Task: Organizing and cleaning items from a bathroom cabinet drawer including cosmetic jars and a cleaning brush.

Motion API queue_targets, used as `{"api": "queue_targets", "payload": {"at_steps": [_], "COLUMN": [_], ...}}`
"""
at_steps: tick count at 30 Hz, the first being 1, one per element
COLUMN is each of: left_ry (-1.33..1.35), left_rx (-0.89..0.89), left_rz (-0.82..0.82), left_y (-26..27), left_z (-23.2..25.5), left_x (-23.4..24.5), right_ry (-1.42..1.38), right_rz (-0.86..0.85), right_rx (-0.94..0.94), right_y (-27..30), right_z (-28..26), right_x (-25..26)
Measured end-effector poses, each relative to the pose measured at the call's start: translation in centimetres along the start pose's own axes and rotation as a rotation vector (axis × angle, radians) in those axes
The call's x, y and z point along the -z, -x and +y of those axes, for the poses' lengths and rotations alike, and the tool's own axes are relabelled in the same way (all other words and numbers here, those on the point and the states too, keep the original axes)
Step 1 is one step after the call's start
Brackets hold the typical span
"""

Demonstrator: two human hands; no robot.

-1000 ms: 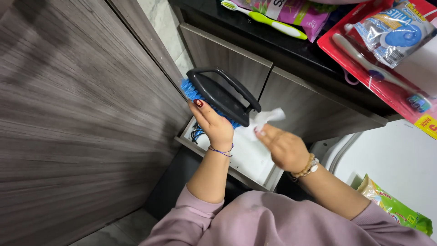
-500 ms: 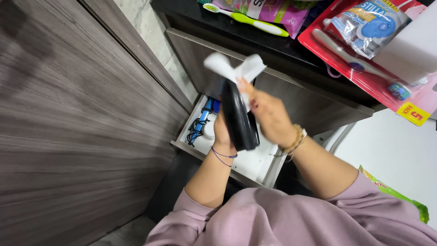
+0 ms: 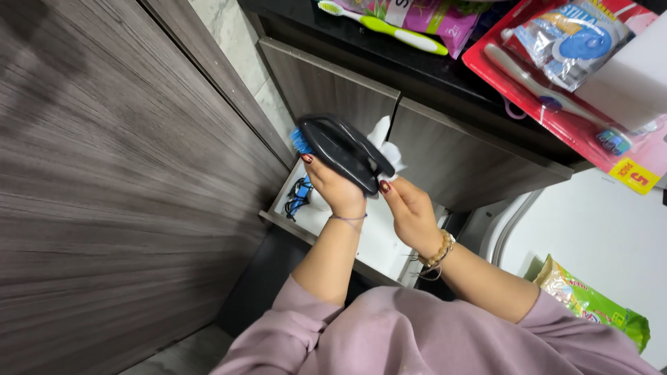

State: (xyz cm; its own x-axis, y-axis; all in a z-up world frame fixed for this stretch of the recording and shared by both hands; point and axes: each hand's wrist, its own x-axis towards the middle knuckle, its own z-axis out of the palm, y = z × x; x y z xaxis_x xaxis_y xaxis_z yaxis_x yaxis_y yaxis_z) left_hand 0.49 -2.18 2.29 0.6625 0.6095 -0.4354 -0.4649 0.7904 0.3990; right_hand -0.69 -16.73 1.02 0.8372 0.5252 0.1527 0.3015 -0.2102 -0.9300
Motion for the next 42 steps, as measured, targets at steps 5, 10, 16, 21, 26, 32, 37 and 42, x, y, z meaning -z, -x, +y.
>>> {"api": "queue_targets", "payload": {"at_steps": [5,10,16,21,26,32,37,42], "left_ry": [-0.805,-1.008,-1.305,-1.224,-1.205,-1.307,-1.389,-1.433], "left_rx": [-1.118,-1.241,-1.448,-1.023,-0.983,-1.076,-1.001,-0.985], "left_rz": [-0.284,-0.465,-0.638,-0.415,-0.398,-0.437,-0.258,-0.116], "left_y": [-1.5,-4.0,-4.6,-3.5,-2.2,-1.0,-1.6,-4.5], "left_z": [-1.1,-1.3,-0.2,-1.3,-1.7,-2.2,-2.2,-3.3], "left_x": [3.0,7.0,10.6,11.9,11.5,12.7,14.4,19.4], "right_ry": [-1.029,-0.973,-0.920,-0.875,-0.300,-0.290,-0.023,0.114], "right_rz": [0.016,0.044,0.027,0.171,0.101,-0.108,-0.178,-0.224], "right_rx": [-0.379,-0.552,-0.664,-0.329,0.046,-0.110,-0.194,-0.388], "right_y": [-1.1,-0.7,-0.4,-0.4,-0.1,0.2,0.3,1.4], "right_z": [-5.0,0.4,2.7,4.6,3.0,2.3,2.7,8.3], "right_x": [-0.4,-1.0,0.3,2.2,-2.3,-3.8,-5.1,-6.8]}}
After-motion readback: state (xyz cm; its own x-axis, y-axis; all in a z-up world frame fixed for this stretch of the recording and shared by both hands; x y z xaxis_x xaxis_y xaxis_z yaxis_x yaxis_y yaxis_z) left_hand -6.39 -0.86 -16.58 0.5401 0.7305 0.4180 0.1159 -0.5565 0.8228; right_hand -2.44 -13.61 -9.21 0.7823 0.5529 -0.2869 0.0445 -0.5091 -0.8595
